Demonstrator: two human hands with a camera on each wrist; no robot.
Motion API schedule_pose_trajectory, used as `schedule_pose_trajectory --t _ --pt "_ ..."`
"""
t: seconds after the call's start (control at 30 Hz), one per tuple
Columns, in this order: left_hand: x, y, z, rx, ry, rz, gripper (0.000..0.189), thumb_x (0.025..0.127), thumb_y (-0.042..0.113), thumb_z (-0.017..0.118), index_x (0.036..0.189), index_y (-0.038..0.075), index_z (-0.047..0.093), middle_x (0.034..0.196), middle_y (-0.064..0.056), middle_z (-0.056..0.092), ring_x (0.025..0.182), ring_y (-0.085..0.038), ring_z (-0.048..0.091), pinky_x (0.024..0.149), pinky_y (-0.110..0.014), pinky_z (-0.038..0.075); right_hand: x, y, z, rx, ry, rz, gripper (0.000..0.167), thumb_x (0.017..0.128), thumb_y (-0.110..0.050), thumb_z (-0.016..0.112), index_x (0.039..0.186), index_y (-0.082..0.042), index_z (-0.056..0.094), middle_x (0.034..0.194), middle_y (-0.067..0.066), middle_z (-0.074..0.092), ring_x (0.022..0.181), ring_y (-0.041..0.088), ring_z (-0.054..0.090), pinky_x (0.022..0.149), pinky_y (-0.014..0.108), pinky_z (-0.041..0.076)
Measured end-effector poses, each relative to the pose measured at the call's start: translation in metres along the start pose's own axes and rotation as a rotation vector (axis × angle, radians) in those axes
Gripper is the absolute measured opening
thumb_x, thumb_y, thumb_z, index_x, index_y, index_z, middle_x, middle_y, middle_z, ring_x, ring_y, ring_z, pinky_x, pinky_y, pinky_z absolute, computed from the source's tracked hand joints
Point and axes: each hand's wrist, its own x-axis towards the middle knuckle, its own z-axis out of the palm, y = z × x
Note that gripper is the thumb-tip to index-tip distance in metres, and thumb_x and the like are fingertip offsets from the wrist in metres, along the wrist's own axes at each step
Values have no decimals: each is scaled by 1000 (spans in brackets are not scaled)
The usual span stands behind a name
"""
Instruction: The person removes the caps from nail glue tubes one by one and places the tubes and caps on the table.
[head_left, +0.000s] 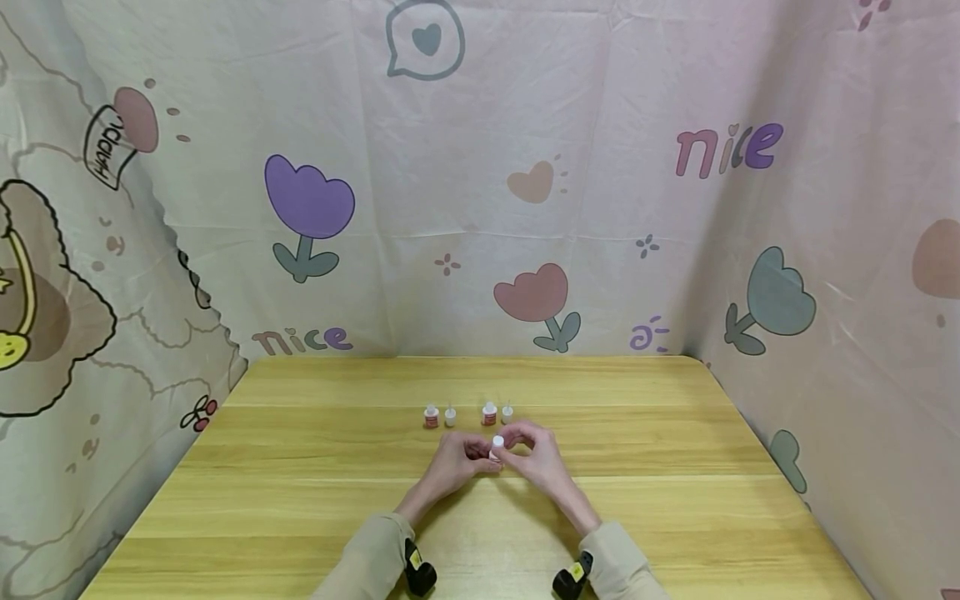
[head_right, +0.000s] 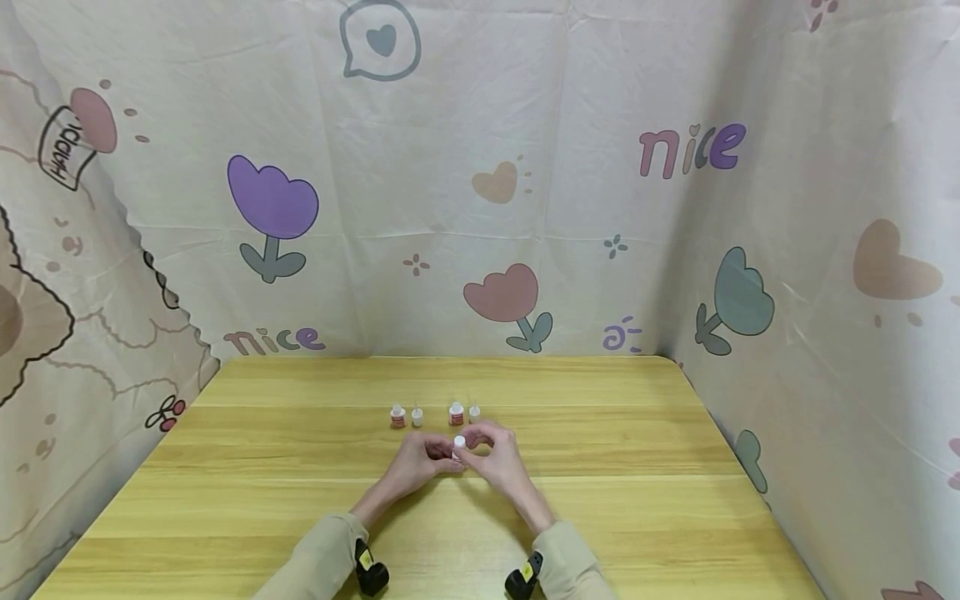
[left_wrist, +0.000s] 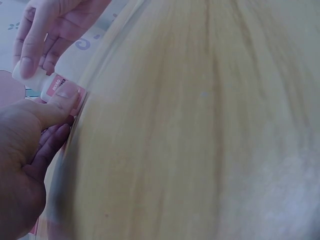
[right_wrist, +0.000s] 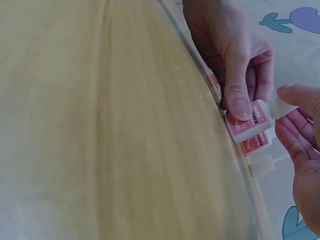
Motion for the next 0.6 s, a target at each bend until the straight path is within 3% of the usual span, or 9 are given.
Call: schedule_pose_trajectory --t 0.27,0.6 --pt "0 0 0 -5 0 5 13 78 10 85 89 7 79 81 -8 77 71 -6 68 67 -18 55 3 36 5 11 26 -56 25 82 2 79 106 6 70 100 19 72 85 9 66 86 39 59" --pt "0 0 0 -7 -6 5 12 79 10 85 89 8 78 81 -8 77 71 -8 69 67 -19 55 4 35 6 8 48 -56 21 80 -1 82 98 -2 72 94 18 73 80 13 66 80 35 59"
